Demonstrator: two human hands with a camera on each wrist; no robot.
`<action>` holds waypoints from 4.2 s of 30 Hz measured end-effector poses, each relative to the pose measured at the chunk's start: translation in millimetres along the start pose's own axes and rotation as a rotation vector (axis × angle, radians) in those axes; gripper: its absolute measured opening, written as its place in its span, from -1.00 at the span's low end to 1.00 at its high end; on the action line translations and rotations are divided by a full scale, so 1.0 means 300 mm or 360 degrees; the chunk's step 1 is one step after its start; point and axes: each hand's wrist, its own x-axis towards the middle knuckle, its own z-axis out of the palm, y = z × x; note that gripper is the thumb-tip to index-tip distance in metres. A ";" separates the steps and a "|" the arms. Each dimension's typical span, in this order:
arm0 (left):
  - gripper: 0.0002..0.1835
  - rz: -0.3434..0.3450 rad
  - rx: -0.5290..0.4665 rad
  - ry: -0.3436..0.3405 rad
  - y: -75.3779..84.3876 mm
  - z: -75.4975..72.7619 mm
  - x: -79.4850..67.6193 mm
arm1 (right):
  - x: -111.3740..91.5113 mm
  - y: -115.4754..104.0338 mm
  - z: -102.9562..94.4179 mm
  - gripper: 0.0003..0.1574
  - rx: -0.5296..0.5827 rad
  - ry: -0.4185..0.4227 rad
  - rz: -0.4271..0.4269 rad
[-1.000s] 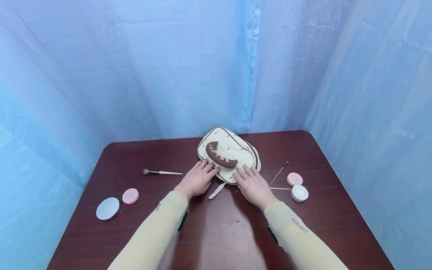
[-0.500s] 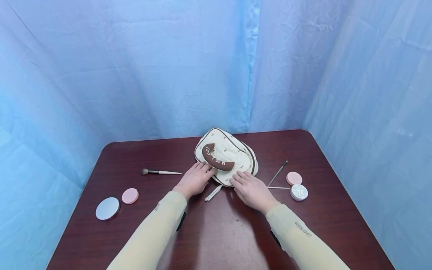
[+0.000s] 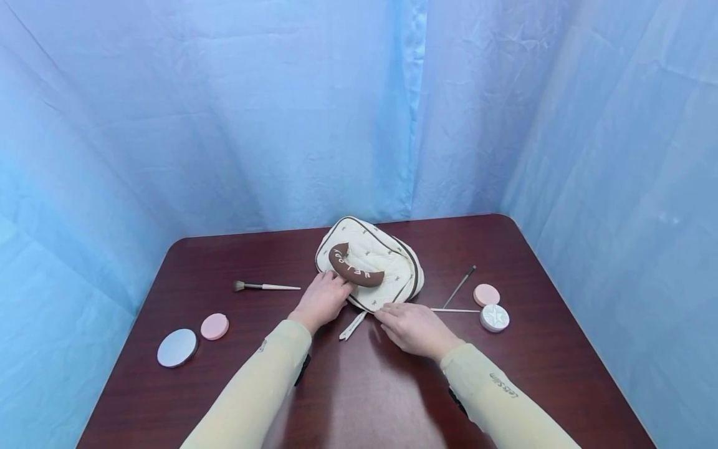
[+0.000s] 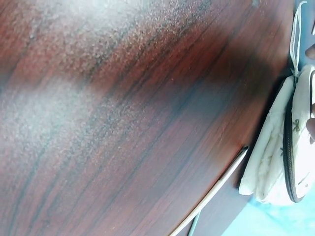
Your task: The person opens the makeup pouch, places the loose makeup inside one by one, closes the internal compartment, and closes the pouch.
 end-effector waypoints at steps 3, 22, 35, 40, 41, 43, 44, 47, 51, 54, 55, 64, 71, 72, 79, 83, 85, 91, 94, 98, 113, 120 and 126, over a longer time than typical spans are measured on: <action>-0.76 -0.0016 0.0026 -0.0008 0.002 0.003 0.001 | 0.004 -0.008 -0.001 -0.58 0.0023 -0.0001 -0.0025; -0.79 0.0001 0.0073 0.0088 0.000 0.001 0.007 | -0.003 -0.039 0.021 -0.78 0.0052 -0.0086 0.0061; -0.76 -0.0030 -0.0024 0.0049 -0.006 -0.013 0.019 | -0.041 -0.030 0.056 -0.85 -0.0076 -0.0163 0.0238; -0.77 -0.0057 -0.0056 0.0031 -0.008 -0.019 0.025 | -0.045 -0.032 0.073 -0.81 -0.0119 -0.0122 0.0273; -0.77 -0.0060 -0.0059 0.0037 -0.009 -0.021 0.025 | -0.046 -0.032 0.076 -0.79 -0.0123 -0.0106 0.0267; -0.78 -0.0065 -0.0066 0.0050 -0.010 -0.024 0.026 | -0.046 -0.034 0.082 -0.73 -0.0134 -0.0084 0.0255; -0.78 -0.0066 -0.0069 0.0059 -0.011 -0.025 0.026 | -0.045 -0.035 0.084 -0.71 -0.0144 -0.0077 0.0251; -0.80 -0.0068 -0.0077 0.0091 -0.012 -0.027 0.026 | -0.039 -0.043 0.089 -0.69 -0.0174 -0.0074 0.0271; -0.83 -0.0075 -0.0107 0.0107 -0.014 -0.025 0.027 | -0.025 -0.059 0.095 -0.74 -0.0197 -0.0112 0.0376; -0.85 -0.0080 -0.0123 0.0108 -0.015 -0.025 0.029 | -0.013 -0.071 0.097 -0.75 -0.0169 -0.0149 0.0483; -0.85 -0.0081 -0.0124 0.0107 -0.015 -0.025 0.030 | -0.009 -0.074 0.098 -0.75 -0.0152 -0.0165 0.0521; -0.85 -0.0098 -0.0154 0.0129 -0.018 -0.035 0.040 | 0.024 -0.086 0.108 -0.80 0.0072 -0.0166 0.0846; -0.84 -0.0114 -0.0190 0.0123 -0.020 -0.045 0.044 | 0.050 -0.094 0.105 -0.84 0.0299 -0.0021 0.1033; -0.84 -0.0116 -0.0191 0.0122 -0.021 -0.045 0.045 | 0.055 -0.096 0.104 -0.82 0.0340 -0.0008 0.1064; -0.85 -0.0132 -0.0206 0.0132 -0.025 -0.047 0.044 | 0.077 -0.098 0.102 -0.71 0.0669 -0.0032 0.1471; -0.84 -0.0140 -0.0215 0.0123 -0.026 -0.049 0.042 | 0.091 -0.099 0.107 -0.68 0.1057 -0.0007 0.1720; -0.84 -0.0143 -0.0215 0.0122 -0.026 -0.049 0.042 | 0.097 -0.101 0.112 -0.66 0.1270 0.0031 0.1837; -0.87 -0.0132 -0.0216 0.0163 -0.025 -0.047 0.038 | 0.115 -0.103 0.127 -0.61 0.1733 0.0118 0.2076; -0.88 -0.0124 -0.0219 0.0186 -0.023 -0.047 0.036 | 0.122 -0.104 0.134 -0.61 0.1899 0.0131 0.2133; -0.87 -0.0129 -0.0231 0.0182 -0.021 -0.049 0.036 | 0.134 -0.108 0.136 -0.61 0.2036 0.0142 0.2178; -0.86 -0.0133 -0.0263 0.0166 -0.017 -0.055 0.034 | 0.149 -0.118 0.166 -0.73 0.2390 0.0187 0.2224; -0.87 -0.0145 -0.0279 0.0148 -0.015 -0.058 0.034 | 0.155 -0.127 0.175 -0.76 0.2399 0.0201 0.2232; -0.85 -0.0136 -0.0275 0.0151 -0.016 -0.058 0.036 | 0.160 -0.133 0.180 -0.74 0.2397 0.0233 0.2257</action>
